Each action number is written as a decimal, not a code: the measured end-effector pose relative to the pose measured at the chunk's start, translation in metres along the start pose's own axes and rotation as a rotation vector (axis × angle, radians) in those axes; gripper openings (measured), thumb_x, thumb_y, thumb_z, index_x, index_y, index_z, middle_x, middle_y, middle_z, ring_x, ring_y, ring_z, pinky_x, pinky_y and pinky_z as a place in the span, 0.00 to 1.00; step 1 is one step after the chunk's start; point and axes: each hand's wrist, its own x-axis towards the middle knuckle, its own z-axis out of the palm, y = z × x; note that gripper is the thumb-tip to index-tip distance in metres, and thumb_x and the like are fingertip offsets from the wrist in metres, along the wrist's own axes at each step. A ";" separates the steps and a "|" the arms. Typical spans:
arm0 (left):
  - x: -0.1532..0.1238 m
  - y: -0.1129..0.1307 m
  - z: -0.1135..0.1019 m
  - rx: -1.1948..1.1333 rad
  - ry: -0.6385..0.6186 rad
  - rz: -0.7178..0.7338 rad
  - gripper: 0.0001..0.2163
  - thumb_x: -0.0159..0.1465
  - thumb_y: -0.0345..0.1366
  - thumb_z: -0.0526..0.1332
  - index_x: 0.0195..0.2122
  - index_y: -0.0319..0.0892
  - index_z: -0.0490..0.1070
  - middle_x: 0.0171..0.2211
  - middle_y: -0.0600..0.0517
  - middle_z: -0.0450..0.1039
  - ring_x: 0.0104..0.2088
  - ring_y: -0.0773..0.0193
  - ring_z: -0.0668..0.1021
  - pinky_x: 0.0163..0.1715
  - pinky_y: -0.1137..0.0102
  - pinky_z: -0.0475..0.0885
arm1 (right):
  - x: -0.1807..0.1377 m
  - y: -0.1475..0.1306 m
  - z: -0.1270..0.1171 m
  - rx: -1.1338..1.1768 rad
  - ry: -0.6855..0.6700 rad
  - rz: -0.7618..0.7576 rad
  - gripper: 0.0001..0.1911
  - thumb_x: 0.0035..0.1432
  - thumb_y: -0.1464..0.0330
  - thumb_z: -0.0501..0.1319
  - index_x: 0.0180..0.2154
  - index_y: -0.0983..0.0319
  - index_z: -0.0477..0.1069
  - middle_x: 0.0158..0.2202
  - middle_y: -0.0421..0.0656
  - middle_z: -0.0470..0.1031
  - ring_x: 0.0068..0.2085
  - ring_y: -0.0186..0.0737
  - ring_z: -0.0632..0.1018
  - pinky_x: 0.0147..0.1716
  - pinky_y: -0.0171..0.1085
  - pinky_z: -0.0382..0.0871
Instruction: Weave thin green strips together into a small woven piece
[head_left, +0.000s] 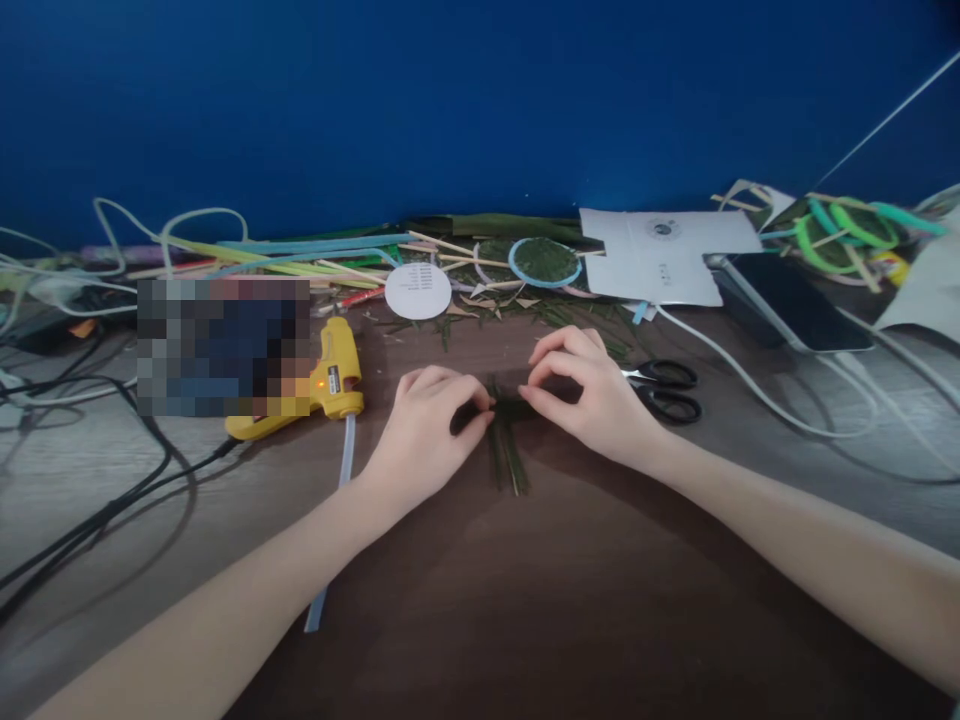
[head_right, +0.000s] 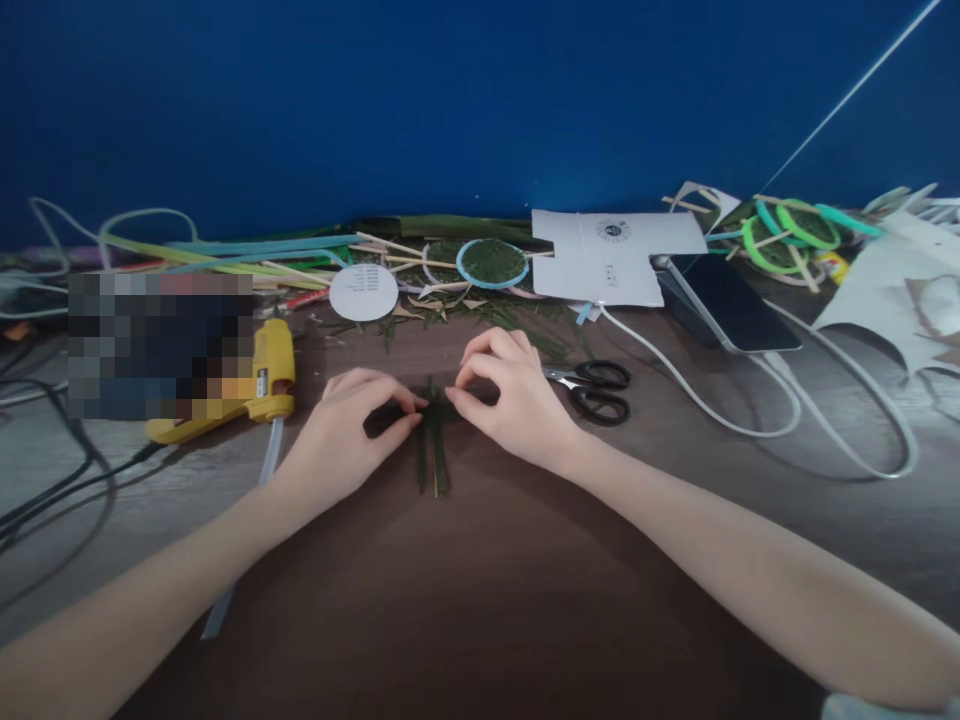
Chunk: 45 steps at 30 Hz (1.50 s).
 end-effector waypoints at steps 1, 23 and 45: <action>0.000 0.000 0.000 0.000 0.005 0.004 0.02 0.58 0.30 0.59 0.29 0.43 0.67 0.32 0.56 0.74 0.39 0.62 0.72 0.43 0.64 0.62 | 0.000 -0.001 -0.001 -0.002 0.004 -0.015 0.07 0.53 0.69 0.60 0.24 0.59 0.65 0.37 0.43 0.67 0.41 0.43 0.67 0.43 0.46 0.61; -0.002 -0.005 0.005 0.136 0.059 0.166 0.05 0.62 0.34 0.57 0.30 0.41 0.69 0.30 0.54 0.73 0.37 0.62 0.71 0.45 0.63 0.59 | -0.005 -0.016 0.001 0.069 -0.078 -0.171 0.07 0.59 0.69 0.55 0.34 0.61 0.73 0.36 0.43 0.70 0.41 0.39 0.67 0.43 0.41 0.61; -0.004 -0.006 0.005 0.091 0.102 0.178 0.04 0.60 0.33 0.58 0.30 0.43 0.71 0.28 0.55 0.76 0.36 0.62 0.72 0.46 0.61 0.59 | -0.005 -0.002 0.001 -0.481 -0.097 -0.380 0.12 0.59 0.72 0.53 0.40 0.59 0.73 0.46 0.47 0.70 0.48 0.46 0.64 0.40 0.43 0.56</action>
